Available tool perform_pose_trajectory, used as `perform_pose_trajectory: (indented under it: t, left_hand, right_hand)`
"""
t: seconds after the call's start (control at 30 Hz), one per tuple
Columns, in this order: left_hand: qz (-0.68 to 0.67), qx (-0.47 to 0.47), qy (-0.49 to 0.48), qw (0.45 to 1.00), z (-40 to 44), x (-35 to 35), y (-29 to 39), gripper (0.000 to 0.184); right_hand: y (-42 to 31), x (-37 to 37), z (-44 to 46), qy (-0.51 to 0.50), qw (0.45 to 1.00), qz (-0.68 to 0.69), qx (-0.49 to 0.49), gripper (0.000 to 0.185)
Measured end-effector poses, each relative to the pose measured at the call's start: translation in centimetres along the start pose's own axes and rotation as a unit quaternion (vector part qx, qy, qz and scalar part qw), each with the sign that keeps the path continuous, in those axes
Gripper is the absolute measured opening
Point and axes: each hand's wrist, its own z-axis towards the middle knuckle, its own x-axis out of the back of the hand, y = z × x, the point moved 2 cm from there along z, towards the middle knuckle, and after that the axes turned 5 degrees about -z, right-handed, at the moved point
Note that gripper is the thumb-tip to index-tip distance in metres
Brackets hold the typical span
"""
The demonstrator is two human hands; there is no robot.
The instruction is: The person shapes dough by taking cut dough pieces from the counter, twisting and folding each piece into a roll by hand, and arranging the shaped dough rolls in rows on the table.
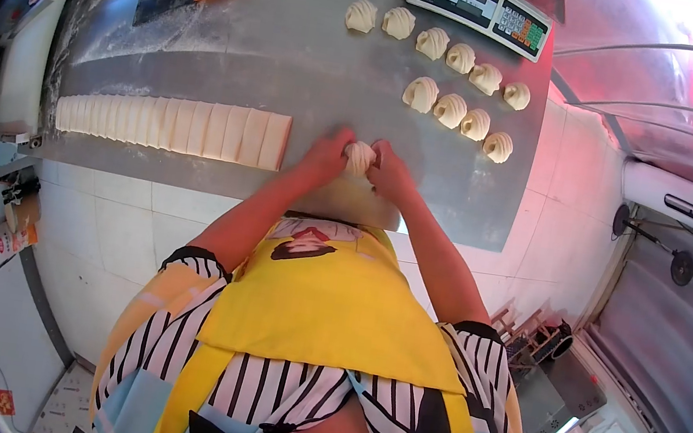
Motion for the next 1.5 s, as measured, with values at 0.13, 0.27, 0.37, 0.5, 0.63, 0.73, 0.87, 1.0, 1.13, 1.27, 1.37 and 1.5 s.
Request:
perform_pose_trajectory:
  t: [0.13, 0.27, 0.37, 0.5, 0.63, 0.73, 0.87, 1.0, 1.13, 1.27, 1.37, 1.5]
  left_hand:
    - [-0.053, 0.074, -0.034, 0.995, -0.2, 0.1, 0.6, 0.027]
    - [-0.148, 0.123, -0.076, 0.978, -0.7, 0.8, 1.2, 0.025]
    - [-0.259, 0.174, -0.130, 0.941, -0.1, 1.8, 0.6, 0.021]
    - [-0.177, 0.147, -0.070, 0.971, 0.3, 1.3, 1.2, 0.017]
    - [-0.102, 0.152, -0.038, 0.982, 0.2, 1.1, 1.1, 0.012]
    - [0.119, 0.023, 0.045, 0.992, 0.8, -0.3, -0.7, 0.010]
    - [-0.040, 0.031, 0.035, 0.998, 2.6, 0.7, -0.8, 0.013]
    - [-0.193, 0.037, 0.053, 0.979, 9.1, 3.4, 3.0, 0.014]
    - [-0.030, 0.050, 0.026, 0.998, 15.4, 2.6, 1.6, 0.026]
    - [-0.047, 0.099, 0.016, 0.994, 11.1, 7.4, 4.6, 0.052]
    - [-0.155, 0.080, 0.084, 0.981, 5.6, 12.2, 2.8, 0.050]
    - [-0.215, 0.093, 0.181, 0.955, -0.7, 17.0, -0.8, 0.039]
  right_hand:
    - [1.3, -0.4, 0.4, -0.022, 0.988, 0.147, -0.040, 0.028]
    - [0.5, -0.7, 0.4, -0.006, 0.977, 0.198, -0.075, 0.027]
    - [1.4, -2.0, 1.2, 0.141, 0.986, -0.072, 0.049, 0.025]
    - [0.8, -1.7, 1.4, 0.150, 0.977, -0.151, 0.030, 0.025]
    - [0.7, -1.5, 1.8, 0.153, 0.976, -0.154, 0.024, 0.025]
    - [0.8, -1.6, 2.4, 0.160, 0.967, -0.194, 0.035, 0.027]
    - [-0.4, 0.8, 1.0, -0.008, 0.955, 0.280, -0.094, 0.031]
    - [-0.8, 4.2, -2.7, 0.063, 0.894, 0.439, -0.061, 0.038]
    - [-0.1, 4.6, -2.8, 0.058, 0.918, 0.381, -0.092, 0.030]
    - [-2.1, 2.9, 0.0, 0.003, 0.969, 0.245, -0.028, 0.029]
    - [-6.3, 0.6, 3.9, -0.012, 0.998, 0.014, 0.055, 0.039]
    - [-11.4, -5.3, 8.6, 0.009, 0.963, -0.178, 0.200, 0.050]
